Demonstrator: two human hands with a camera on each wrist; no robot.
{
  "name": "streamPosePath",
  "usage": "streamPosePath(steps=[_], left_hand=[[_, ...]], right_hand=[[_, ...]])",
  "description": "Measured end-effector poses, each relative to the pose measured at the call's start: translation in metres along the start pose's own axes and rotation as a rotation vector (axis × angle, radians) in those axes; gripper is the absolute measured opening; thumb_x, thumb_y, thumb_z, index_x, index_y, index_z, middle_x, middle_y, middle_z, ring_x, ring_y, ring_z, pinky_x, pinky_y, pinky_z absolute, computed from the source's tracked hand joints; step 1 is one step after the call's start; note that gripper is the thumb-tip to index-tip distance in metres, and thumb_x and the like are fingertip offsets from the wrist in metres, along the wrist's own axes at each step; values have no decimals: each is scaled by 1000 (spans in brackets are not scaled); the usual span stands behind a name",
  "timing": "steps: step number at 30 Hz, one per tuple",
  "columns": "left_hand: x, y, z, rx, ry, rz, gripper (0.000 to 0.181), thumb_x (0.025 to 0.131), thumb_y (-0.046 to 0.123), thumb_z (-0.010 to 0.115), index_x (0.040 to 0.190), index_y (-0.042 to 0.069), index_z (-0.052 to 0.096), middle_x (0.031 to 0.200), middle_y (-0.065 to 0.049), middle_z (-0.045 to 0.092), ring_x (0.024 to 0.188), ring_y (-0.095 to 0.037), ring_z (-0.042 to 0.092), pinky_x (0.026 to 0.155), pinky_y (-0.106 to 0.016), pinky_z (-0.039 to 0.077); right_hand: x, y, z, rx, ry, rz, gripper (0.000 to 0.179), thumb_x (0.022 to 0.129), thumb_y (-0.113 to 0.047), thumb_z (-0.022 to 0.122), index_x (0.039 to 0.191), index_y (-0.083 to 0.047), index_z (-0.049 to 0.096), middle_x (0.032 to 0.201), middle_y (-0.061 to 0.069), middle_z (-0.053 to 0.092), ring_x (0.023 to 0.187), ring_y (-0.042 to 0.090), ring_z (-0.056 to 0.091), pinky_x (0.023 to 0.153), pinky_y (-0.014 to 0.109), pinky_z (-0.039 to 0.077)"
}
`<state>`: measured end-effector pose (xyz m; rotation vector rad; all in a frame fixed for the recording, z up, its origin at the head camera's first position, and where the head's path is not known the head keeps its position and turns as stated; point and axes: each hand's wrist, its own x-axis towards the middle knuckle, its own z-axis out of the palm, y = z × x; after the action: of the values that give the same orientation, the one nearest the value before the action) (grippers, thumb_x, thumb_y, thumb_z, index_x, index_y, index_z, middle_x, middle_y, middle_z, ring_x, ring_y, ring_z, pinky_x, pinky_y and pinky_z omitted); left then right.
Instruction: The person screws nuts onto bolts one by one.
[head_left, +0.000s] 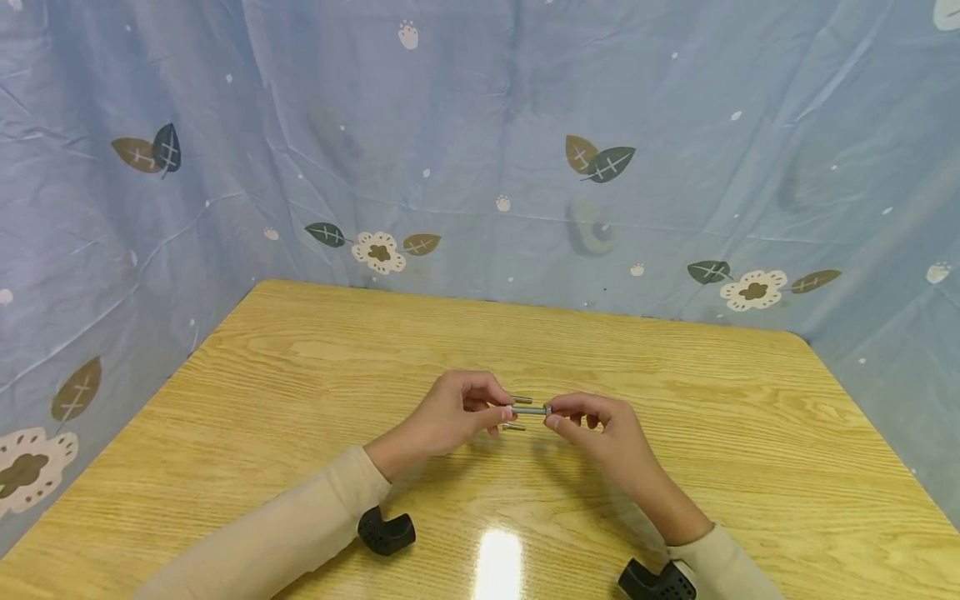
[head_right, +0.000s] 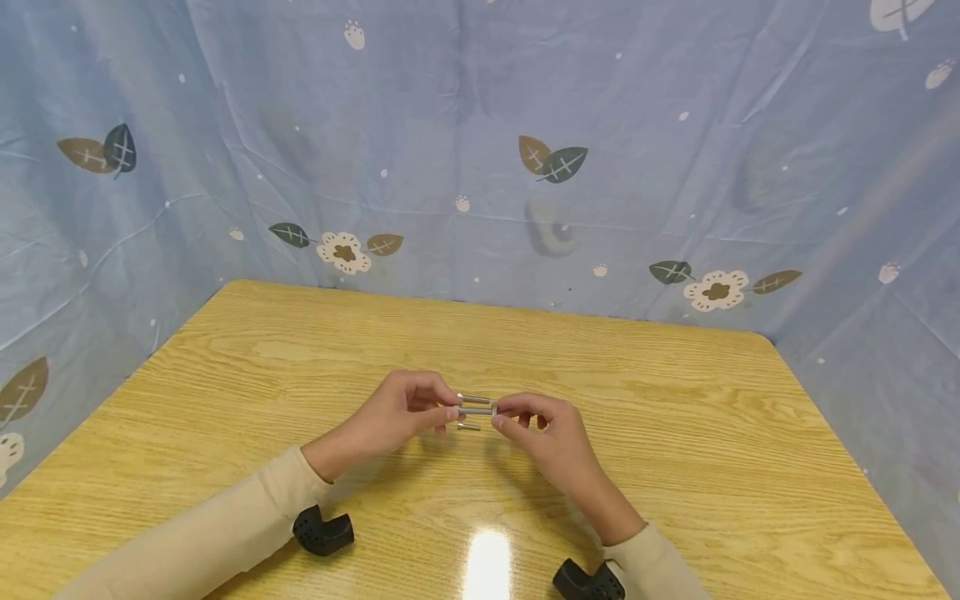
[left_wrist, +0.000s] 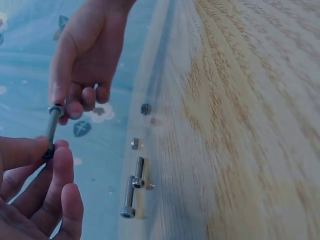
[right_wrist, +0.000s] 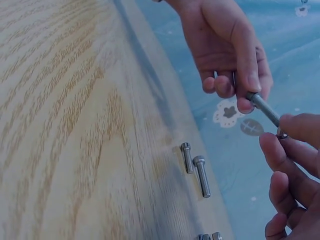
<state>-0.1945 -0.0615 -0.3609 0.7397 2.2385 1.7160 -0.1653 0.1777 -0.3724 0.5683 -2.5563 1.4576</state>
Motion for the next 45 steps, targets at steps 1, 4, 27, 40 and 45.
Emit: streamPosePath(steps=[1, 4, 27, 40, 45], left_hand=[[0, 0, 0, 3, -2, 2, 7, 91, 9, 66, 97, 6, 70, 94, -14, 69, 75, -41, 65, 69, -47, 58], [0, 1, 2, 3, -10, 11, 7, 91, 9, 66, 97, 6, 70, 94, -13, 69, 74, -40, 66, 70, -48, 58], [-8, 0, 6, 5, 19, 31, 8, 92, 8, 66, 96, 10, 72, 94, -11, 73, 75, -42, 66, 69, -51, 57], [-8, 2, 4, 19, 25, 46, 9, 92, 10, 65, 98, 11, 72, 97, -18, 71, 75, -41, 66, 69, -51, 56], [-9, 2, 4, 25, 29, 47, 10, 92, 10, 65, 99, 12, 72, 97, -18, 71, 75, -41, 66, 68, -51, 56]], right_hand=[[0, 0, 0, 0, -2, -1, 11, 92, -20, 66, 100, -19, 73, 86, -4, 72, 75, 7, 55, 67, 28, 36], [-2, 1, -1, 10, -14, -7, 12, 95, -20, 63, 98, -15, 73, 83, -4, 71, 74, 10, 56, 67, 28, 38], [-10, 6, 8, 65, 37, -168, 17, 89, -5, 67, 105, -9, 66, 97, 0, 67, 82, 8, 56, 70, 27, 41], [-8, 3, 7, 60, 11, -74, 14, 96, -15, 61, 108, -18, 66, 100, -1, 68, 83, 8, 57, 71, 27, 41], [-7, 4, 9, 85, 29, -160, 23, 89, -7, 68, 111, -14, 65, 104, 2, 66, 86, 10, 57, 73, 31, 40]])
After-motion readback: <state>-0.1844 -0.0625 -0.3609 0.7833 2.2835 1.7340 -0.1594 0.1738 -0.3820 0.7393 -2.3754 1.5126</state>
